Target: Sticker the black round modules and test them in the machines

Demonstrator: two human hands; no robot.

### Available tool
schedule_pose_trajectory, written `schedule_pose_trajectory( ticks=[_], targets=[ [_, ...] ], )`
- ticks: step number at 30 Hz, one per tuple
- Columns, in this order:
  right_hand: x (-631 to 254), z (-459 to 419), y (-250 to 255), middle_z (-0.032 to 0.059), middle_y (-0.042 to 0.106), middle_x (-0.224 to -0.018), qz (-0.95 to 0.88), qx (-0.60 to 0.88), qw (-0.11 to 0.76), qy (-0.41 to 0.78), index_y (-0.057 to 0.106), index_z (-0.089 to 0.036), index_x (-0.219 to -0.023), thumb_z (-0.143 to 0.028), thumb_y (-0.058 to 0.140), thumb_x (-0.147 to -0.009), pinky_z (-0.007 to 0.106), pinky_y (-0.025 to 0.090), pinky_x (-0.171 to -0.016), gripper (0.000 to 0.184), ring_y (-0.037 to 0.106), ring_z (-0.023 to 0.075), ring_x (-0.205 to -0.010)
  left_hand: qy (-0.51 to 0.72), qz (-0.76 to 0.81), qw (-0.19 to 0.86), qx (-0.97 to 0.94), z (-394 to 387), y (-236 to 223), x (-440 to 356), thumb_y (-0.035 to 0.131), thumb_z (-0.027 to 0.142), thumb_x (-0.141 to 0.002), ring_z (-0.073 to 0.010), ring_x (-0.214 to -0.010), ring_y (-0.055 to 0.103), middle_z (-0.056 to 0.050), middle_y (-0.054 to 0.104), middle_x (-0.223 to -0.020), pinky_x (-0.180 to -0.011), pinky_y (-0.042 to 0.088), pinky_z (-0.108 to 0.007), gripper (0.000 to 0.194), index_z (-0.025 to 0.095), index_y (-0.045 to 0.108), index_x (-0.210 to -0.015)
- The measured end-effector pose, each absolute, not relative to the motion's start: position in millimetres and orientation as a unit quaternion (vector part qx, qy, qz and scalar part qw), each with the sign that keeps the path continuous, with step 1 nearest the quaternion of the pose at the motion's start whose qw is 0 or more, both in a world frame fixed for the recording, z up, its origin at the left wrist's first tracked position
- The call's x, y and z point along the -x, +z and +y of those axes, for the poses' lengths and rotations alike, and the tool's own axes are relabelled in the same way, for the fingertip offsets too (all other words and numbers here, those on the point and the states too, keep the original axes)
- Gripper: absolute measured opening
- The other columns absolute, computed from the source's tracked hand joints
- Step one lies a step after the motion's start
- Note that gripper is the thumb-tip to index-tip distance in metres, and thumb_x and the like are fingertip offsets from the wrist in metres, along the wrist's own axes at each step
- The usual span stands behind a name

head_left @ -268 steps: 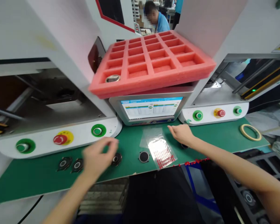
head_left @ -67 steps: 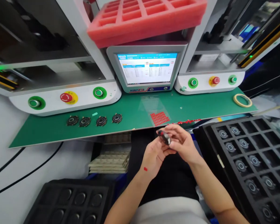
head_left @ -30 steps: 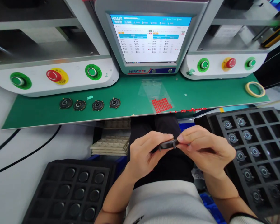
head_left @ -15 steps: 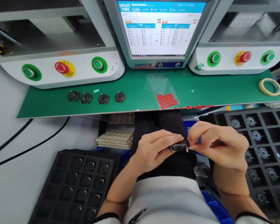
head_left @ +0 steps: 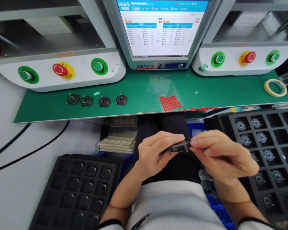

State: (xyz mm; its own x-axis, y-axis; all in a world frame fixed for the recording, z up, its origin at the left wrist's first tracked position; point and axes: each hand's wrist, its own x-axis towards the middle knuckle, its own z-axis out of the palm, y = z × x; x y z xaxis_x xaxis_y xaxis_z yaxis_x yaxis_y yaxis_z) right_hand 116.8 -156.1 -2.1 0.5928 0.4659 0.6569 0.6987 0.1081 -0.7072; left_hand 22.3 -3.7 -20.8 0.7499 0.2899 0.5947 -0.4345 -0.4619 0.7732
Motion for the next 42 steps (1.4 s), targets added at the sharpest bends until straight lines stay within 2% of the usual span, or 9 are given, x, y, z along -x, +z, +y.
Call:
schedule_pose_trajectory(
  ticks=[5, 8, 12, 16, 27, 34, 36, 39, 42],
  targets=[
    [-109, -160, 13, 0.0000, 0.076, -0.083, -0.493, 0.703, 0.499, -0.120, 0.053, -0.025, -0.075, 0.001, 0.073, -0.071, 0.031, 0.063, -0.064, 0.033, 0.073, 0.0172, -0.077, 0.372, -0.017, 0.508, -0.776, -12, -22, -20, 0.068, 0.014, -0.086, -0.0131, -0.087, 0.071, -0.006, 0.076, -0.101, -0.077, 0.058, -0.021, 0.027, 0.019, 0.068, -0.113],
    [-102, -159, 18, -0.0007, 0.075, -0.082, -0.472, 0.726, 0.487, -0.110, 0.049, -0.026, -0.071, 0.004, 0.068, -0.072, 0.032, 0.062, -0.063, 0.036, 0.072, 0.0171, -0.076, 0.382, 0.100, 0.519, -0.758, -14, -21, -23, 0.068, 0.017, -0.087, -0.0118, -0.079, 0.072, -0.002, 0.076, -0.089, -0.073, 0.057, -0.020, 0.014, 0.020, 0.070, -0.101],
    [-90, -151, 9, -0.0004, 0.072, -0.081, -0.457, 0.681, 0.572, -0.025, 0.052, -0.026, -0.083, 0.005, 0.067, -0.073, 0.033, 0.061, -0.064, 0.036, 0.070, 0.0171, -0.074, 0.444, 0.271, 0.552, -0.652, -8, -19, -34, 0.064, 0.024, -0.089, -0.0091, -0.059, 0.069, 0.004, 0.069, -0.066, -0.064, 0.055, -0.019, 0.007, 0.017, 0.065, -0.088],
    [-72, -136, -8, 0.0008, 0.068, -0.081, -0.387, 0.630, 0.661, 0.129, 0.051, -0.024, -0.089, 0.003, 0.064, -0.077, 0.032, 0.058, -0.067, 0.032, 0.068, 0.0156, -0.074, 0.425, 0.281, 0.581, -0.635, -5, -16, -44, 0.067, 0.024, -0.086, -0.0075, -0.054, 0.066, 0.005, 0.068, -0.066, -0.058, 0.053, -0.017, 0.010, 0.016, 0.062, -0.083],
    [-58, -112, -16, -0.0018, 0.071, -0.069, -0.235, 0.552, 0.763, 0.240, 0.045, -0.022, -0.073, -0.009, 0.076, -0.075, 0.029, 0.061, -0.064, 0.034, 0.070, 0.0148, -0.068, 0.445, 0.276, 0.594, -0.611, -12, -9, -51, 0.065, 0.033, -0.089, -0.0080, -0.060, 0.068, 0.004, 0.069, -0.072, -0.064, 0.054, -0.020, 0.015, 0.018, 0.061, -0.088],
    [-74, -113, -30, -0.0071, 0.057, -0.065, -0.183, 0.556, 0.741, 0.328, 0.051, -0.021, -0.073, -0.021, 0.092, -0.055, 0.021, 0.055, -0.054, 0.045, 0.059, 0.0080, -0.055, 0.398, 0.273, 0.667, -0.568, -12, -15, -55, 0.067, 0.035, -0.087, -0.0081, -0.060, 0.067, 0.003, 0.067, -0.071, -0.063, 0.055, -0.020, 0.019, 0.017, 0.060, -0.084],
    [-81, -121, -32, -0.0053, 0.057, -0.067, -0.204, 0.563, 0.739, 0.308, 0.054, -0.020, -0.076, -0.021, 0.085, -0.067, 0.022, 0.053, -0.055, 0.032, 0.058, 0.0088, -0.057, 0.383, 0.267, 0.701, -0.539, -9, -20, -57, 0.068, 0.036, -0.086, -0.0080, -0.059, 0.065, 0.003, 0.066, -0.068, -0.061, 0.055, -0.020, 0.021, 0.017, 0.060, -0.084],
    [-98, -134, -30, -0.0013, 0.060, -0.074, -0.224, 0.620, 0.741, 0.131, 0.062, -0.020, -0.082, -0.015, 0.072, -0.081, 0.025, 0.055, -0.065, 0.010, 0.063, 0.0114, -0.069, 0.273, 0.235, 0.780, -0.512, -5, -26, -58, 0.070, 0.039, -0.083, -0.0081, -0.051, 0.062, 0.003, 0.063, -0.061, -0.052, 0.053, -0.018, 0.026, 0.016, 0.059, -0.082],
    [-116, -141, -24, 0.0017, 0.068, -0.088, -0.228, 0.686, 0.689, 0.049, 0.070, -0.022, -0.094, -0.014, 0.073, -0.080, 0.025, 0.057, -0.075, 0.017, 0.067, 0.0129, -0.080, 0.110, 0.192, 0.834, -0.506, -8, -24, -56, 0.078, 0.038, -0.074, -0.0092, -0.046, 0.060, 0.003, 0.063, -0.059, -0.046, 0.051, -0.019, 0.032, 0.015, 0.059, -0.086]
  ],
)
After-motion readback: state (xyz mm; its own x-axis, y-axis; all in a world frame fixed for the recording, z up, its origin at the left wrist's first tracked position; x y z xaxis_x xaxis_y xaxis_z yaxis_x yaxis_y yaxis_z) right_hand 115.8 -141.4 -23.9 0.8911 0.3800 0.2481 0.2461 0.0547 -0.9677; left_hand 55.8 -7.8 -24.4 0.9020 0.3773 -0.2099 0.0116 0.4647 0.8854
